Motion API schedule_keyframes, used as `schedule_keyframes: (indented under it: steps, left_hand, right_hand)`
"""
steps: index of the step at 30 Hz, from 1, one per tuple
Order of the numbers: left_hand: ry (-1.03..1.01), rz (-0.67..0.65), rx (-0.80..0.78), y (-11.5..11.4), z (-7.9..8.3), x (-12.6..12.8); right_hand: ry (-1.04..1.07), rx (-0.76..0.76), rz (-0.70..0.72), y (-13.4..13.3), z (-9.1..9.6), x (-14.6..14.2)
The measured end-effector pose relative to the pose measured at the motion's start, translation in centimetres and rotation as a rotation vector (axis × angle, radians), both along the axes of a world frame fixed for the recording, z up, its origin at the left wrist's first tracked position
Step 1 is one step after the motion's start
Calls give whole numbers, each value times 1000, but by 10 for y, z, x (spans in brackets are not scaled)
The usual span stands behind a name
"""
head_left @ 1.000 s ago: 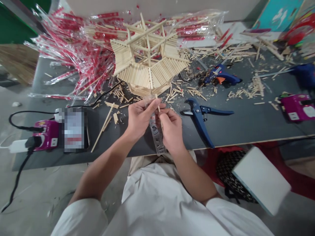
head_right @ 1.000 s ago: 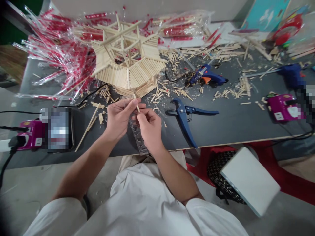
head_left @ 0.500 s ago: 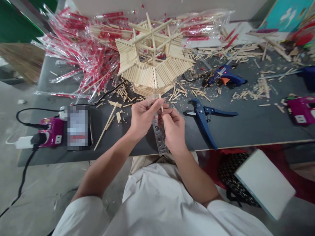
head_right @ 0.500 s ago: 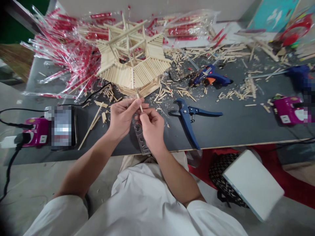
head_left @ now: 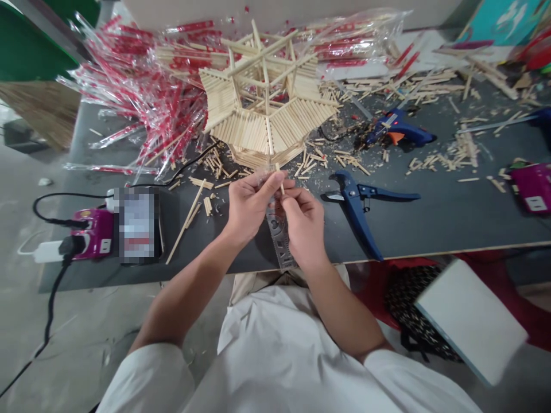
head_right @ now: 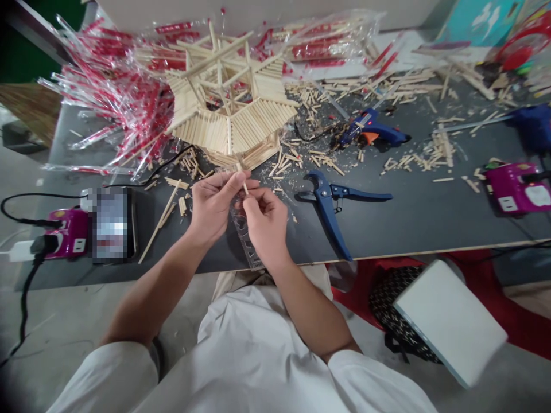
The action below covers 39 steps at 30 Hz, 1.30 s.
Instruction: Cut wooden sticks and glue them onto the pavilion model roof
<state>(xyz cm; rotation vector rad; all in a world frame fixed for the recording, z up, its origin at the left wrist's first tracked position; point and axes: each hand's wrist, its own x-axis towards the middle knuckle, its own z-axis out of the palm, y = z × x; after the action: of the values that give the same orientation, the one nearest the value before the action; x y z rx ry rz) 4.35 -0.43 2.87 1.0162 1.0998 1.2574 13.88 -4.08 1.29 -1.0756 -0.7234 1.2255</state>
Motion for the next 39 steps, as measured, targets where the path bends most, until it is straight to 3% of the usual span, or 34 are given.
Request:
schedule_keyframes:
  steps: [14,18,21,26,29,31,33,36,39]
  left_hand:
    - [-17,3,-20,2,-6,1]
    - [-27,-102,-84,6,-4,-5]
    - [-26,-189,-126,12,-1,-16]
    - [65,-147,-104,23,-2,-38]
    - [371,-93,47,28,-6,-45]
    - [679,11,177,30,-9,-48]
    - [906,115,262,31,-11,-50]
    - [999,197,291,33,-13,-56]
    - [1079,226,344,35,-13,-61]
  right_hand:
    - [-9,-31,-43,2,-5,-3]
    - [24,-69,-54,6,-4,-1]
    - [53,-123,-74,9,1,8]
    - [58,-95,-57,2,9,42]
    - [-215,15,-7,-13,15,71]
    - [-618,169,97,-21,23,91]
    - [-1036,428,119,-26,33,110]
    - [-1414,748,161,-18,43,132]
    - [-1582,844,216,7,42,145]
